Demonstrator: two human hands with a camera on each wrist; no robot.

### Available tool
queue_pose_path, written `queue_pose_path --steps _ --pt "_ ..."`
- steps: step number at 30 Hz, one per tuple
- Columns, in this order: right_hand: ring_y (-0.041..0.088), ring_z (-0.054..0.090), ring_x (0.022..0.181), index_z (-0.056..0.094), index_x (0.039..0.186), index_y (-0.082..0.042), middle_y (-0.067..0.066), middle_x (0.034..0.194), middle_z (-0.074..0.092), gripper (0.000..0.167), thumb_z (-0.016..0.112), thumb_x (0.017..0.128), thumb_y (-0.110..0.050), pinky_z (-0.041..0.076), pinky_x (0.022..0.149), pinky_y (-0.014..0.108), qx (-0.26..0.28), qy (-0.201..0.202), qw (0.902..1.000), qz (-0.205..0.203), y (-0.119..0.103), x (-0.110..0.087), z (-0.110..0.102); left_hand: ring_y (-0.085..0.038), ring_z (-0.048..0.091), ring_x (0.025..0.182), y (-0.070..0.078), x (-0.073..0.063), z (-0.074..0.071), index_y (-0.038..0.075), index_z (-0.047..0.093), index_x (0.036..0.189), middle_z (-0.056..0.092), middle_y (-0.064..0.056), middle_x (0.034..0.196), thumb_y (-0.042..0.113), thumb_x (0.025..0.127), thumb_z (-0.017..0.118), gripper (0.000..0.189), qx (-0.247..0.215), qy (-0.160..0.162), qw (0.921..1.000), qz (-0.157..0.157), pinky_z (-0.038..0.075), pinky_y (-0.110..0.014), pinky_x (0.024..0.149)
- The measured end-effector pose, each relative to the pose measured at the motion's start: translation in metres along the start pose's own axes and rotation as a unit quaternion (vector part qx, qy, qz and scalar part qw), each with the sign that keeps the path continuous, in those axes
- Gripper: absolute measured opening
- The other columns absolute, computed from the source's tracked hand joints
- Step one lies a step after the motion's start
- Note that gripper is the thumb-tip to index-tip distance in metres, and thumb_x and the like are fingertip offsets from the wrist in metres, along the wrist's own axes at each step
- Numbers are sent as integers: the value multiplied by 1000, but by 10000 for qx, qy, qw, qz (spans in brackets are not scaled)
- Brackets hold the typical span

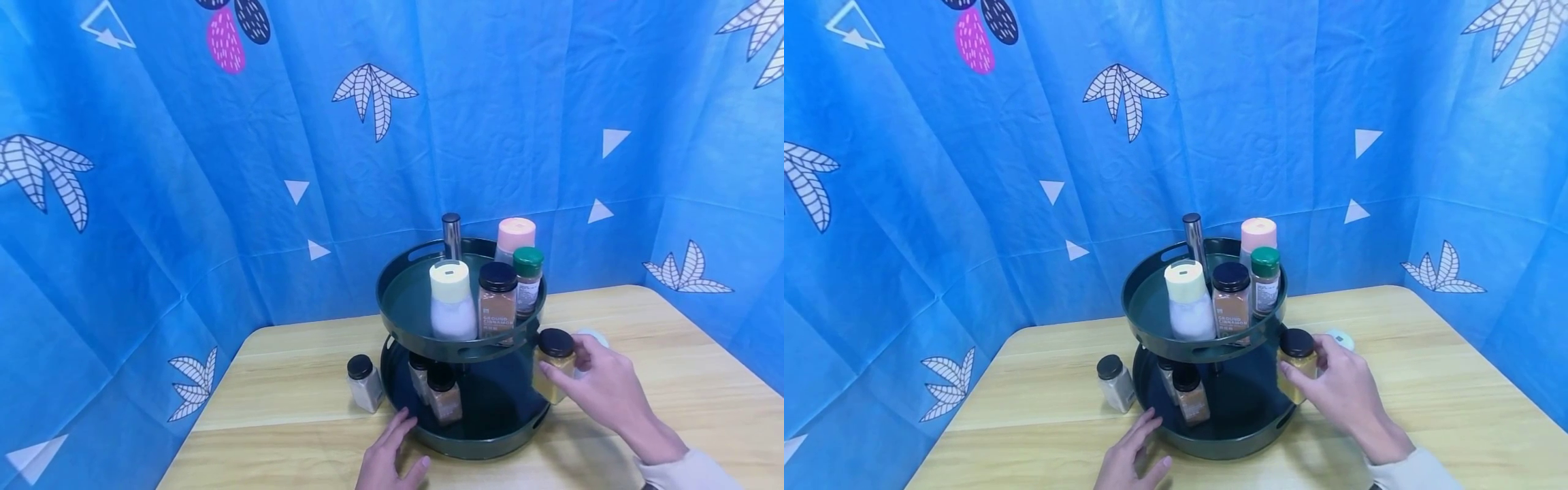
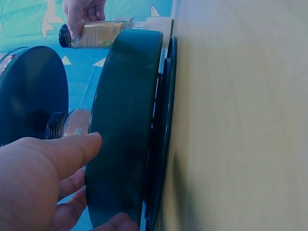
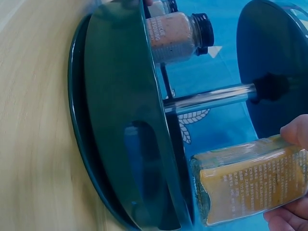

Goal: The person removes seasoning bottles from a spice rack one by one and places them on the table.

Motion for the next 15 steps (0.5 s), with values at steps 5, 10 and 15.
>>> queue_pose_path --steps 5,10,15 --pt "31 65 78 62 105 1 12 85 69 51 84 75 -34 53 63 46 12 -21 10000 38 1 0 -2 -42 48 125 -1 0 0 1 56 130 45 -19 144 30 88 69 53 17 16 10000 14 52 -42 91" --pt "31 65 78 63 106 0 13 86 69 51 84 74 -34 52 63 44 13 -26 10000 56 4 -1 -4 -43 48 125 0 -1 -1 1 57 130 46 -20 144 30 87 69 53 50 43 10000 41 52 -41 91" --pt "33 65 79 62 107 1 15 87 70 52 84 75 -34 53 64 51 3 3 10000 57 5 -1 -6 -42 47 126 0 0 0 0 56 131 45 -19 145 31 88 69 54 -19 -28 10000 -63 52 -44 92"
Point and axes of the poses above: each hand's wrist, its own x-axis towards the middle knuckle, its own z-axis out of the palm, y = z × x, the point moved 4 cm from there along x, towards the middle knuckle
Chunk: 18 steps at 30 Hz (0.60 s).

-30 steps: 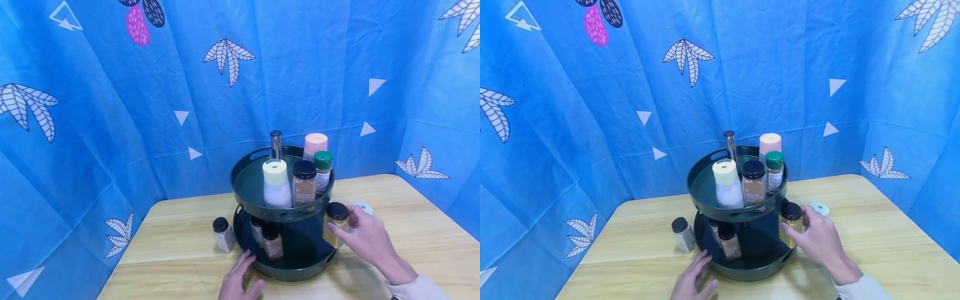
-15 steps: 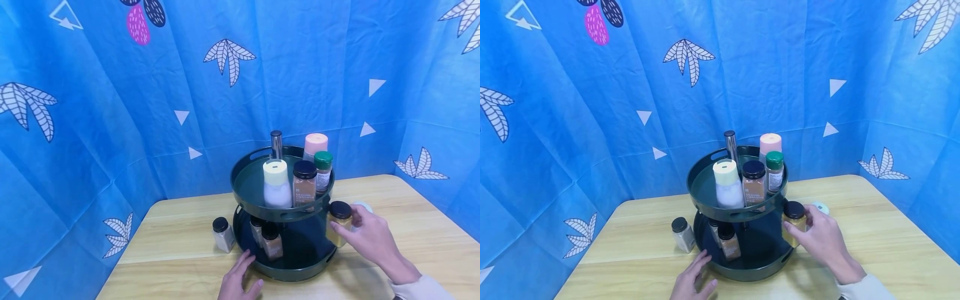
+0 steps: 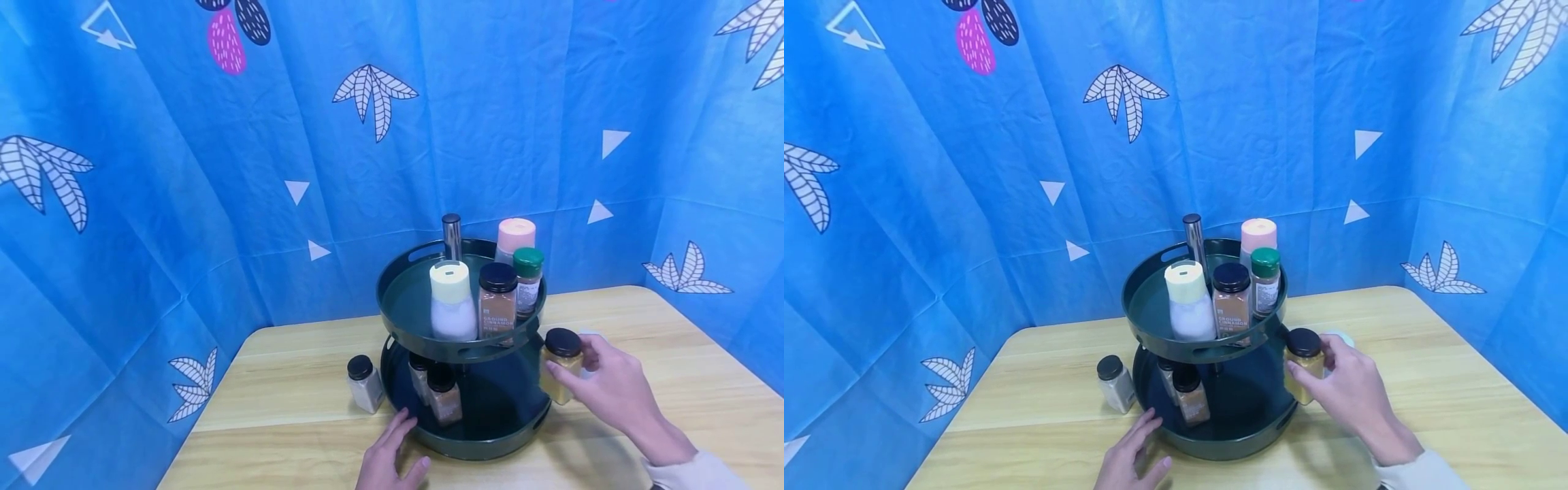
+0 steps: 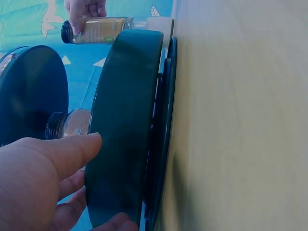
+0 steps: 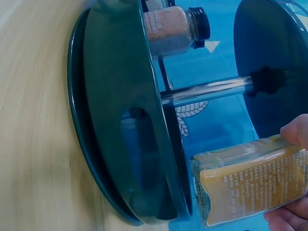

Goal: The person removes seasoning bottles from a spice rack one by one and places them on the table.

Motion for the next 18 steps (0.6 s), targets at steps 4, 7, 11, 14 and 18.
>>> queue_pose_path --steps 4,7,11,14,18 --pt "33 65 78 62 107 1 16 87 69 52 84 74 -33 53 63 48 -51 29 10000 1 1 0 -2 -43 46 126 0 0 0 0 55 131 43 -20 145 31 88 68 55 -85 -49 9999 -58 51 -45 92" --pt "32 65 78 63 106 0 16 87 69 51 85 74 -33 52 62 46 -60 65 10000 2 2 0 -3 -43 46 127 0 1 0 0 55 132 43 -20 146 31 88 68 55 -152 -78 9998 -84 51 -46 92" --pt "34 66 79 62 107 0 18 89 70 51 84 74 -33 53 65 51 -29 47 10000 42 5 -1 -3 -43 45 127 0 1 1 0 54 132 42 -21 146 31 88 68 56 -200 -98 9997 -116 51 -46 92" --pt "35 66 80 62 108 0 19 90 70 52 84 74 -33 53 66 53 -30 24 10000 70 6 -2 -3 -43 45 127 0 0 1 0 54 132 42 -20 146 31 88 68 56 -199 -81 9997 -112 51 -46 92" --pt "34 66 78 62 108 0 17 89 70 53 85 73 -33 52 64 50 -58 74 9999 68 8 -3 -3 -43 45 128 -1 0 1 0 54 133 42 -20 147 32 88 68 56 -188 -77 9997 -123 51 -47 92"
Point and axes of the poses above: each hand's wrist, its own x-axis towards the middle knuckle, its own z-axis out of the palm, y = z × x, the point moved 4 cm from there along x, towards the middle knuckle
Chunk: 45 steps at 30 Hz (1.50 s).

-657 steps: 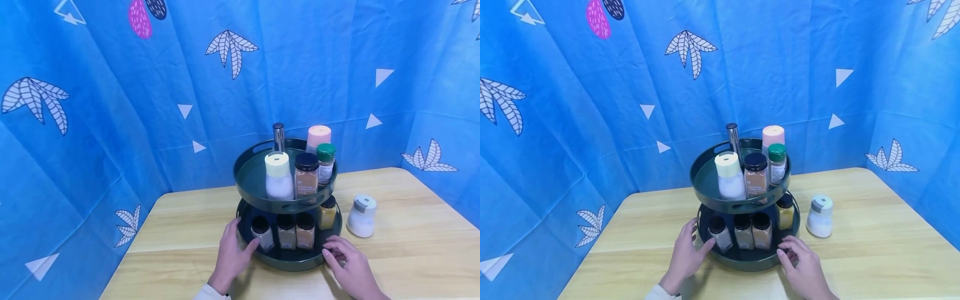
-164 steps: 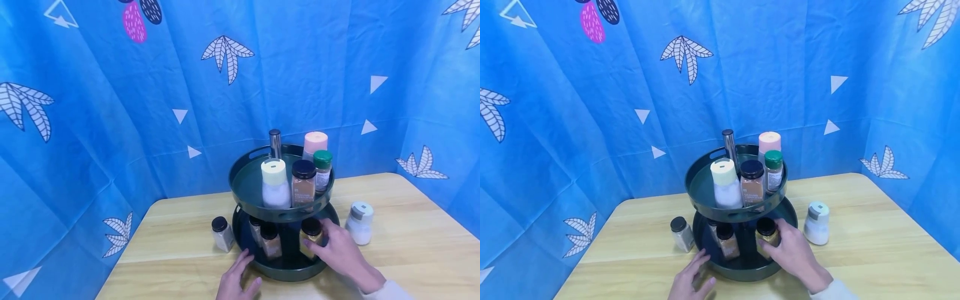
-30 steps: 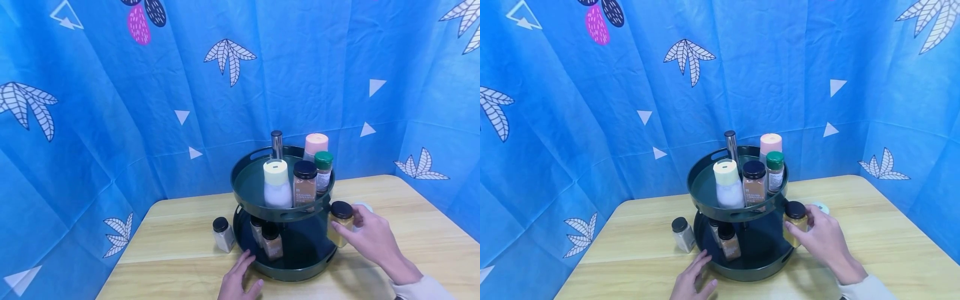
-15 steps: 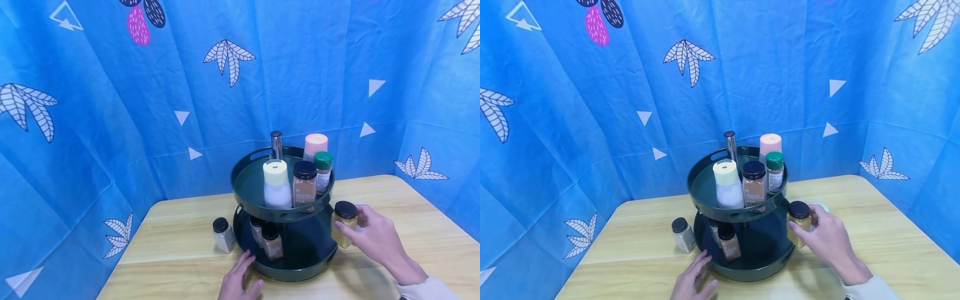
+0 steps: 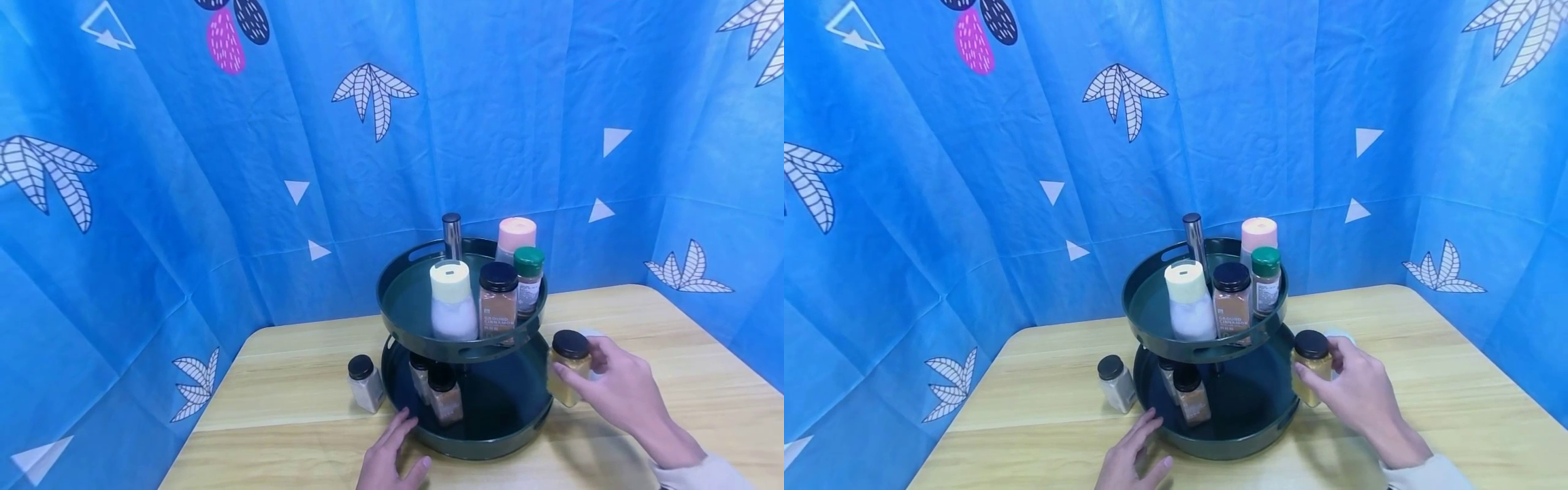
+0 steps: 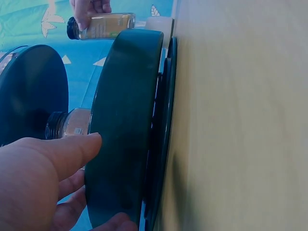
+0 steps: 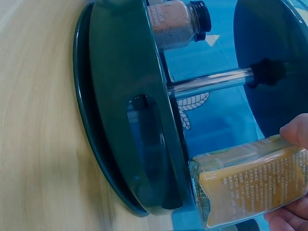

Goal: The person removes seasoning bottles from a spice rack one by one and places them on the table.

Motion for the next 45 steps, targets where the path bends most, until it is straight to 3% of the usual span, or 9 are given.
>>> queue_pose_path --steps 8,36,45 --pt "30 64 77 62 106 -2 12 85 69 51 85 73 -33 49 61 40 -34 42 10000 18 4 -1 -1 -43 45 128 3 0 -1 0 54 133 41 -21 147 33 88 68 57 -77 -40 9999 -60 50 -47 92" --pt "25 57 71 61 101 2 8 77 64 53 87 70 -33 43 57 34 -178 67 9996 195 14 -6 -6 -43 44 128 0 1 0 1 54 133 41 -20 148 32 88 68 57 -80 -38 10000 -3 50 -46 93" --pt "23 53 69 59 100 1 6 76 60 53 86 70 -33 41 56 32 -209 -73 9994 258 20 -9 -4 -43 47 126 -1 0 0 0 55 131 43 -20 145 30 88 69 54 56 106 9998 150 53 -41 90"
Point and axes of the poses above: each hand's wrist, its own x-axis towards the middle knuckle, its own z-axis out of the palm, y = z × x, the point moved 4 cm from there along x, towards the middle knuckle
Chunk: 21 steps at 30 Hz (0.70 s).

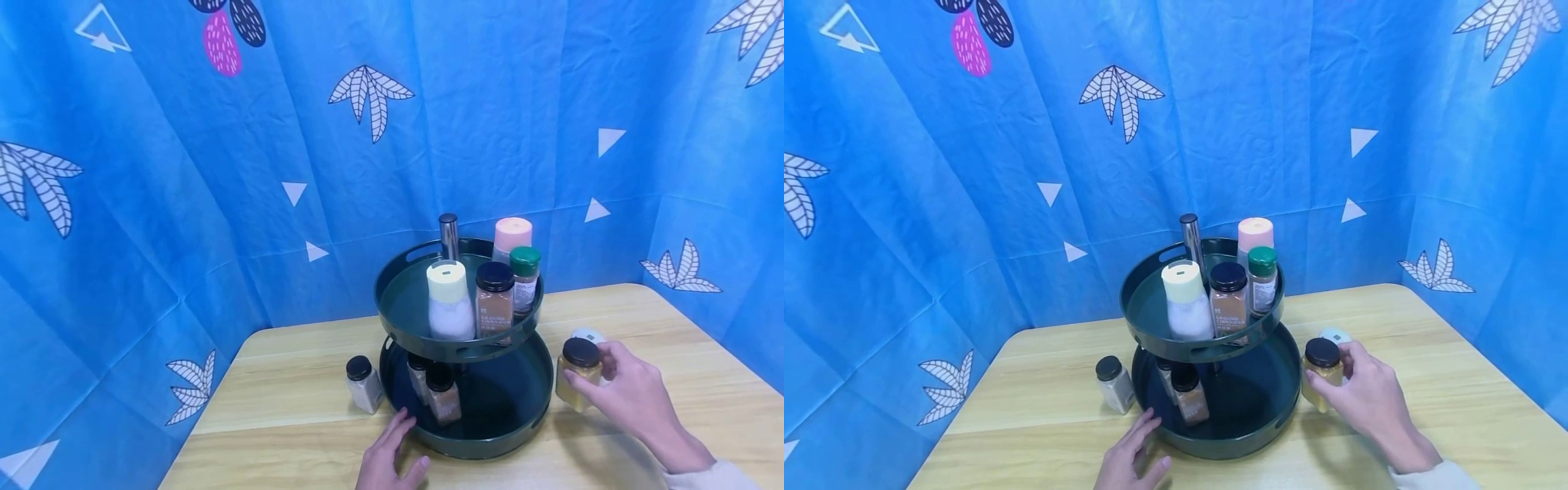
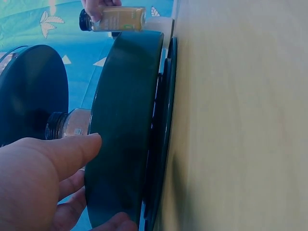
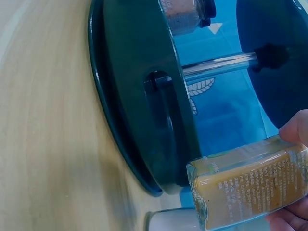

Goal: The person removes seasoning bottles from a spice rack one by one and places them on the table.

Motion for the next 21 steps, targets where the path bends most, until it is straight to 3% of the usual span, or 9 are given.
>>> queue_pose_path --steps 21 --pt "32 60 79 56 112 4 20 91 66 65 82 74 -43 45 56 35 -57 -466 9982 382 12 -7 4 -43 47 126 1 0 0 1 56 131 44 -20 145 30 88 69 54 47 17 10000 -45 52 -43 90"
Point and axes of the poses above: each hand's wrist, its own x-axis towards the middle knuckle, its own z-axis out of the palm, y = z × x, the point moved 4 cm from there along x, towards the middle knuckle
